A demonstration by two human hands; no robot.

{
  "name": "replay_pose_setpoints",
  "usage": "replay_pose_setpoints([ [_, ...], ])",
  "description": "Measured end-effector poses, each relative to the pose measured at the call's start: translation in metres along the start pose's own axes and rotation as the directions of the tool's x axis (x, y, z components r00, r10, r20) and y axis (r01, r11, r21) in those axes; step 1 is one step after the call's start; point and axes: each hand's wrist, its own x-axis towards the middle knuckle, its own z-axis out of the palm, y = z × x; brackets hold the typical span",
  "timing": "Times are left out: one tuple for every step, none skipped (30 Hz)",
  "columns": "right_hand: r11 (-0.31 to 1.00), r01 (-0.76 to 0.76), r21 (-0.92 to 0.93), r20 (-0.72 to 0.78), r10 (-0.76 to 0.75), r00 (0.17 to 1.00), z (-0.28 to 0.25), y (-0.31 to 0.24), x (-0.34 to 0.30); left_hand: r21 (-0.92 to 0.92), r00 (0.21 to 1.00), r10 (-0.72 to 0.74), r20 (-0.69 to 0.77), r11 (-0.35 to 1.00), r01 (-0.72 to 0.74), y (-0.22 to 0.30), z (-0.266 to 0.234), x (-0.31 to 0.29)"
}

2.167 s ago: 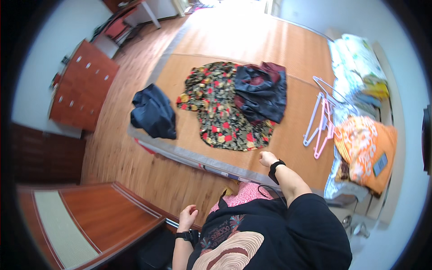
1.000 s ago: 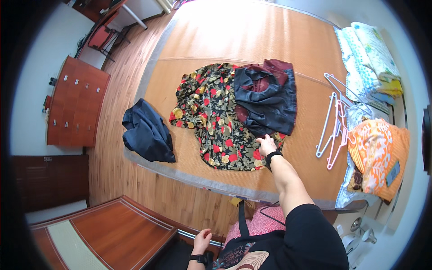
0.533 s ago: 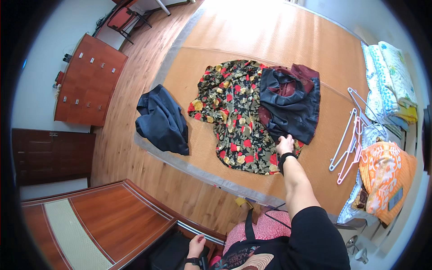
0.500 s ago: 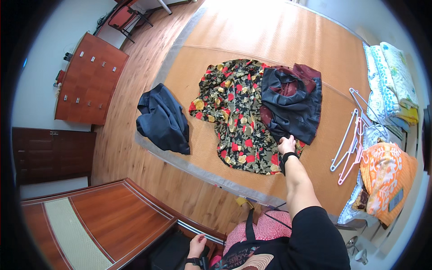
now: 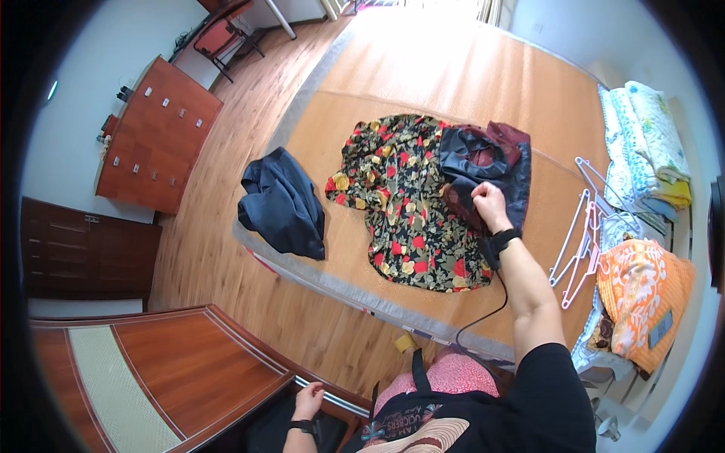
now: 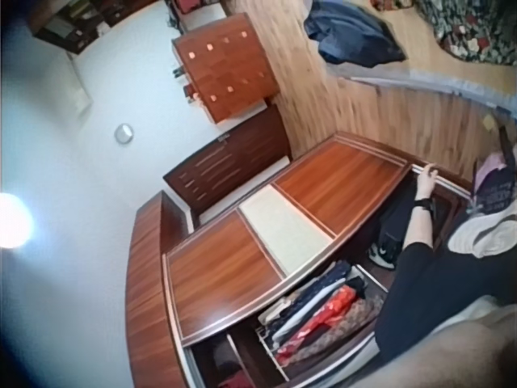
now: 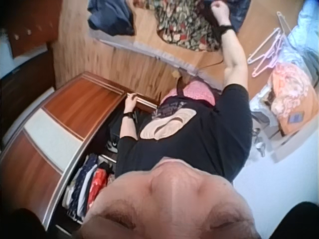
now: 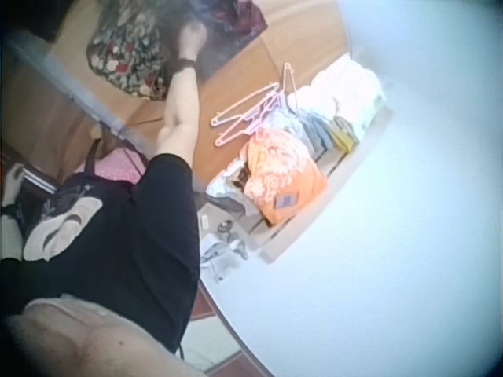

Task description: The person buttons a floral-patterned shirt by hand, places it on a hanger, and hangs it in a closet. They place a burgundy vest and a black vest on hangers, hang them in the closet, and button them.

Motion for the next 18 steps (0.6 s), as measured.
replay_pose_setpoints([
  [0.997,0.013,0.078,0.023,-0.015,1.000,-0.017,-0.022,0.011,0.043,0.999,0.042,-0.017,0.998,-0.041,-0.008,-0.009,0.003],
  [0.975,0.045,0.219,0.032,-0.053,0.998,-0.036,-0.044,0.017,0.064,0.999,0.036,-0.029,0.997,-0.034,-0.017,-0.021,0.005],
  [0.951,0.100,0.292,0.033,-0.115,0.993,-0.060,-0.067,0.022,0.137,0.997,0.072,-0.029,0.988,-0.068,-0.010,-0.035,0.006],
  [0.932,0.120,0.343,0.057,-0.148,0.987,-0.083,-0.097,0.025,0.200,0.995,0.095,-0.038,0.976,-0.085,-0.026,-0.046,0.009],
  [0.912,0.133,0.388,0.080,-0.177,0.981,-0.104,-0.123,0.024,0.250,0.995,0.098,-0.032,0.964,-0.086,-0.033,-0.059,0.009],
  [0.902,0.101,0.420,0.107,-0.160,0.981,-0.125,-0.145,0.022,0.305,0.997,0.074,-0.025,0.950,-0.063,-0.030,-0.074,0.008],
  [0.885,0.073,0.460,0.138,-0.152,0.979,-0.143,-0.171,0.020,0.316,0.998,0.035,-0.056,0.949,-0.016,-0.052,-0.084,0.010],
  [0.862,0.147,0.484,0.108,-0.226,0.968,-0.158,-0.208,0.013,0.396,0.993,0.029,-0.112,0.918,0.018,-0.063,-0.101,-0.003],
  [0.847,0.209,0.488,0.073,-0.279,0.958,-0.172,-0.232,0.008,0.467,0.988,0.022,-0.153,0.883,0.053,-0.068,-0.113,-0.008],
  [0.821,0.248,0.514,0.058,-0.322,0.945,-0.186,-0.255,0.001,0.510,0.980,0.093,-0.176,0.860,0.010,-0.093,-0.124,-0.003],
  [0.797,0.287,0.531,0.040,-0.362,0.931,-0.200,-0.276,-0.005,0.496,0.976,0.088,-0.199,0.868,0.023,-0.105,-0.132,0.004],
  [0.771,0.303,0.560,0.043,-0.393,0.919,-0.212,-0.293,-0.010,0.421,0.970,0.099,-0.223,0.907,0.004,-0.113,-0.140,0.014],
  [0.752,0.309,0.583,0.049,-0.412,0.910,-0.222,-0.304,-0.012,0.348,0.967,0.108,-0.233,0.937,-0.020,-0.115,-0.140,0.026],
  [0.731,0.353,0.584,0.010,-0.441,0.897,-0.230,-0.316,-0.016,0.190,0.964,0.087,-0.251,0.981,-0.039,-0.113,-0.137,0.043],
  [0.705,0.363,0.610,0.007,-0.462,0.887,-0.233,-0.328,-0.020,0.023,0.963,0.055,-0.264,0.998,-0.051,-0.109,-0.137,0.056],
  [0.687,0.380,0.619,-0.004,-0.481,0.877,-0.238,-0.341,-0.028,0.119,0.947,0.168,-0.272,0.983,-0.141,-0.074,-0.136,0.063],
  [0.661,0.398,0.636,-0.016,-0.504,0.863,-0.243,-0.358,-0.037,0.092,0.944,0.225,-0.240,0.974,-0.209,-0.042,-0.135,0.066],
  [0.649,0.416,0.637,-0.023,-0.524,0.851,-0.249,-0.375,-0.046,-0.010,0.943,0.255,-0.214,0.965,-0.263,-0.014,-0.130,0.072],
])
